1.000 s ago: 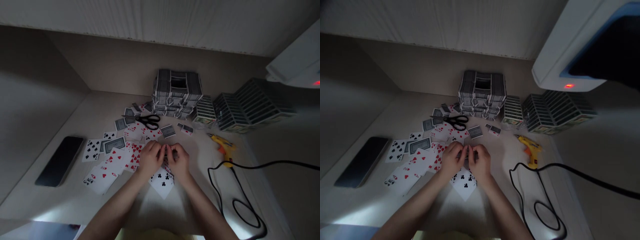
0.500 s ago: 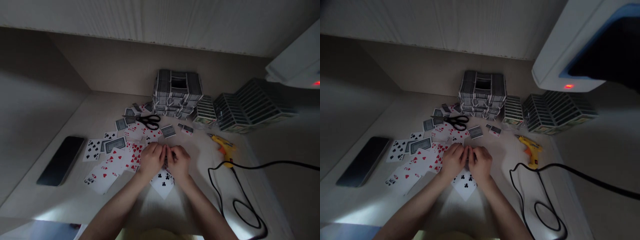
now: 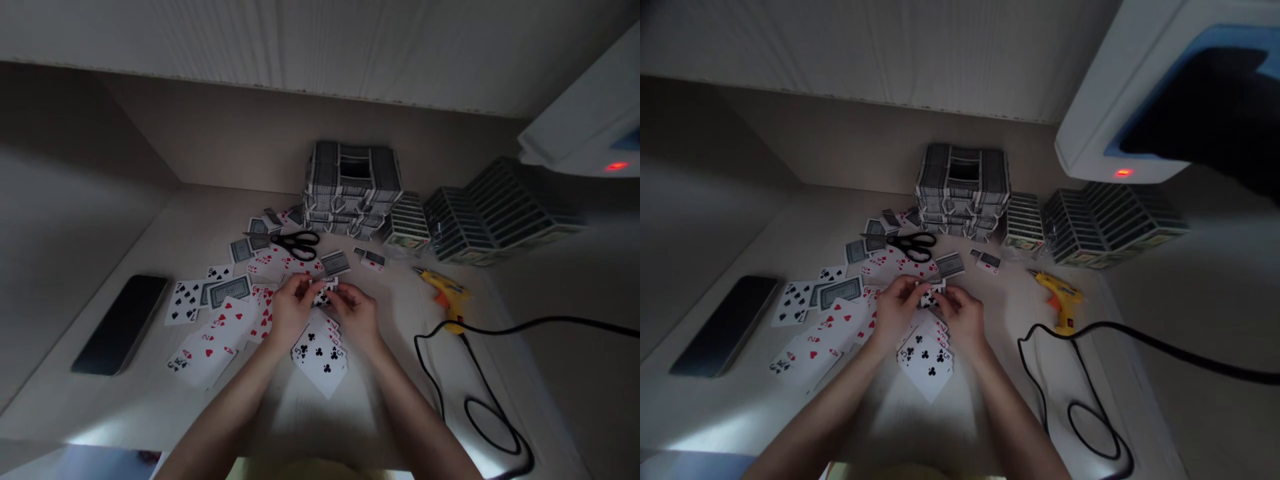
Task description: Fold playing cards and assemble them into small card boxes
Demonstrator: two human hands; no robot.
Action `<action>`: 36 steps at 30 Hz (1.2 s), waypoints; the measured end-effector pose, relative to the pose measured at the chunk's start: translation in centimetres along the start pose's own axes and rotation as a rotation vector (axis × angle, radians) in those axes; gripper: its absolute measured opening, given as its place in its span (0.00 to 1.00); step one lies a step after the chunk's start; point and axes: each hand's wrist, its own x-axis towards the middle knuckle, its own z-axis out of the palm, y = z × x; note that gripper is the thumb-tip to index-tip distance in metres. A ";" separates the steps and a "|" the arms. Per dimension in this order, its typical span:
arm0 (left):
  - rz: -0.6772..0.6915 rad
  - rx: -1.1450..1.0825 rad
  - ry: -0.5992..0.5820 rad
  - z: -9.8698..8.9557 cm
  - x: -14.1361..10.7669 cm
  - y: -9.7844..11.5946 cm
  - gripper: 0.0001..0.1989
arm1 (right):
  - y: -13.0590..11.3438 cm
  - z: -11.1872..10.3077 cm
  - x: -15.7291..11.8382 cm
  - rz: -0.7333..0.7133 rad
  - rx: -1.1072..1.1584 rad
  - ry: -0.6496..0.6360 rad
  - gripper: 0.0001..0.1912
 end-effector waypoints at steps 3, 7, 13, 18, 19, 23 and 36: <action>0.001 -0.016 -0.048 0.1 0.0 0.0 0.17 | 0.5 -0.2 0.1 -0.037 -0.075 0.022 0.17; 0.017 0.029 -0.088 0.2 -0.3 0.3 0.13 | 0.3 -0.6 0.3 -0.131 -0.180 0.011 0.17; 0.073 0.135 -0.078 0.0 -0.3 0.1 0.14 | 0.1 -0.7 0.1 -0.097 -0.175 -0.038 0.17; 0.100 0.217 -0.059 -0.3 0.1 -0.3 0.15 | -0.6 -0.6 -0.1 -0.018 -0.025 -0.098 0.16; 0.100 0.229 -0.058 -0.3 0.1 -0.3 0.16 | -0.9 -0.6 -0.1 0.013 0.023 -0.100 0.16; 0.118 0.235 -0.093 -0.4 0.0 -0.2 0.17 | -1.7 -0.4 -0.2 0.073 0.243 -0.178 0.15; 0.387 0.045 -0.205 -0.5 0.1 0.1 0.13 | -1.9 -0.3 0.0 0.240 0.609 -0.316 0.17</action>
